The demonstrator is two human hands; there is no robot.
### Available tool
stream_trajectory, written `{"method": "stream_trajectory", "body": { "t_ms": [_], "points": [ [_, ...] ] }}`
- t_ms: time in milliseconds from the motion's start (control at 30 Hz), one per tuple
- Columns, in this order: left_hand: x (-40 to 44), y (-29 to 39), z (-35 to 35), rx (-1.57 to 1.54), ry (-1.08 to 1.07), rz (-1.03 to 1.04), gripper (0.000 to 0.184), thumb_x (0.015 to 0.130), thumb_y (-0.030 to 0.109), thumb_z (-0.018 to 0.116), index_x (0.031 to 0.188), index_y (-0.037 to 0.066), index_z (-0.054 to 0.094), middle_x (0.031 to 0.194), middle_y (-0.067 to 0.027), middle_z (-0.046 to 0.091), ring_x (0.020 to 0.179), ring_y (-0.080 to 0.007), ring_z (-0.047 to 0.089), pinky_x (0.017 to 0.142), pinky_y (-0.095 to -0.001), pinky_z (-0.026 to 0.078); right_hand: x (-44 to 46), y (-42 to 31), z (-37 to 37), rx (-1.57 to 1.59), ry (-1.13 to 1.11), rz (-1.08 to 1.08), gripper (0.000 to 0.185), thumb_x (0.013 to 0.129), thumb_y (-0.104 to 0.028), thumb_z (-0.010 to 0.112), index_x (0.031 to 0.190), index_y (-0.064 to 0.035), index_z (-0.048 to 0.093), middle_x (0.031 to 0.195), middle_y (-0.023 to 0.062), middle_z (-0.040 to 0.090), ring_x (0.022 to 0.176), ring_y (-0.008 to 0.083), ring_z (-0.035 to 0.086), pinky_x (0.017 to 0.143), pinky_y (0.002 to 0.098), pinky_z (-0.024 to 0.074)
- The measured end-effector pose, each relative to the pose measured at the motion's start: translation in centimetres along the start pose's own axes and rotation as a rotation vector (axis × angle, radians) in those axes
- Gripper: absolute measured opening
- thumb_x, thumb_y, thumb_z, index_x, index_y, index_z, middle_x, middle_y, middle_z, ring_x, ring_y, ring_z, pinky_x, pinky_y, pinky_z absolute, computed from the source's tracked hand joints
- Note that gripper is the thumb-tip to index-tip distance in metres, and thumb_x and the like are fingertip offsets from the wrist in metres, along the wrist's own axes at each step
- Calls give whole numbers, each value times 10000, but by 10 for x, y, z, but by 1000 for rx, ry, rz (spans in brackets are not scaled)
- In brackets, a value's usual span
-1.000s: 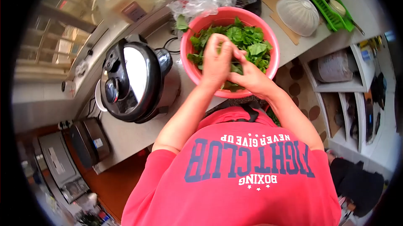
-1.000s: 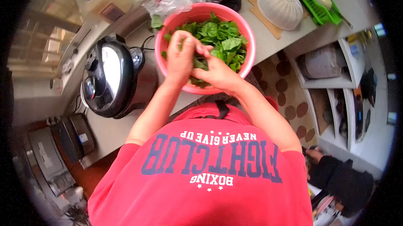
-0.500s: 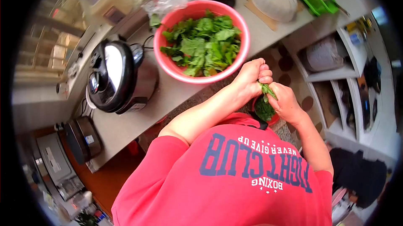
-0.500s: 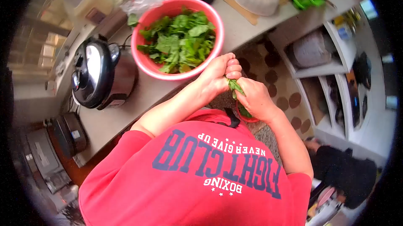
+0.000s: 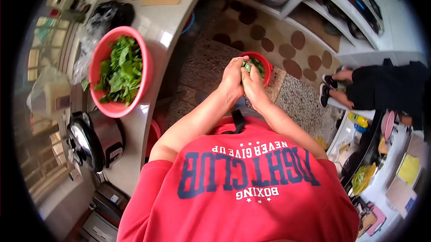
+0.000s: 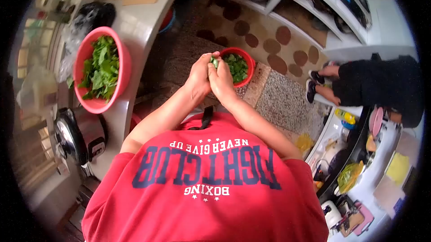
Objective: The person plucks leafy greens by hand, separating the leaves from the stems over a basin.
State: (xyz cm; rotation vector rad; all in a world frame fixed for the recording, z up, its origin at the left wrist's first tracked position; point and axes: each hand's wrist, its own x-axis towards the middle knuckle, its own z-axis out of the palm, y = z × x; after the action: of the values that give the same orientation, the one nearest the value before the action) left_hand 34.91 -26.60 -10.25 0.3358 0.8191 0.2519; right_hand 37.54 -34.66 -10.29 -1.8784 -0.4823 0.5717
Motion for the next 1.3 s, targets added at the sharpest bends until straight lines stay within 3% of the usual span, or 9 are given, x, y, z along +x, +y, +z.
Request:
{"method": "stream_trajectory", "body": {
  "t_ms": [367,567,767,967,1033,1133,1167,1233,1300],
  "points": [
    [-5,-73,-10,168,10,-325,209,937,219,484,1108,130,564,1098,-17,575,1057,-180,503,946,-351,399,-22,61,-52,12,-1,129,221,835,-108,615,1021,7,583,919,203,650,868,347,639,746,390,490],
    [3,-94,-16,450,-107,-414,495,942,210,494,1400,100,345,1364,-51,442,1262,-182,384,1063,-403,279,-16,147,-54,428,141,567,177,852,-67,593,1016,-8,563,907,57,620,802,137,569,719,295,470],
    [23,-71,-57,570,-75,-446,399,943,189,510,1323,83,454,1329,-80,476,1251,-200,401,1058,-411,294,25,230,-53,417,142,710,221,841,3,565,1061,-15,561,897,68,611,764,151,589,676,292,483],
    [19,-39,-88,518,70,-348,233,954,128,485,1166,41,526,1155,-70,579,1057,-161,546,915,-290,435,90,340,-30,207,200,831,314,782,34,587,1083,-32,530,837,74,599,664,187,588,554,307,488],
    [11,-32,-99,490,121,-298,223,964,131,467,1162,45,523,1134,-69,581,1050,-158,545,905,-293,439,108,379,-16,83,366,690,347,719,36,634,1048,-34,550,841,72,605,690,199,590,607,319,488],
    [1,-27,-117,462,184,-293,212,971,136,453,1150,47,523,1123,-68,578,1046,-155,544,894,-286,442,131,385,-13,366,287,715,346,707,-31,695,1034,-30,579,891,74,630,767,208,599,704,330,482],
    [-3,-25,-121,436,214,-301,208,972,138,453,1144,48,527,1121,-67,577,1042,-155,545,894,-284,440,139,430,-11,299,239,637,516,747,-103,714,1218,-44,512,1105,123,602,945,249,593,784,374,486],
    [-9,-23,-126,423,282,-297,205,970,136,457,1138,47,534,1115,-67,581,1030,-155,552,886,-281,445,153,423,-11,218,267,876,680,805,-188,699,1384,-78,360,1328,136,476,1149,283,502,862,439,469],
    [-15,-23,-133,381,295,-286,196,965,134,471,1123,47,547,1097,-64,590,1008,-152,563,876,-277,451,161,431,-13,212,222,890,759,849,-243,661,1453,-106,222,1442,114,349,1274,297,387,924,498,428]
  ]
}}
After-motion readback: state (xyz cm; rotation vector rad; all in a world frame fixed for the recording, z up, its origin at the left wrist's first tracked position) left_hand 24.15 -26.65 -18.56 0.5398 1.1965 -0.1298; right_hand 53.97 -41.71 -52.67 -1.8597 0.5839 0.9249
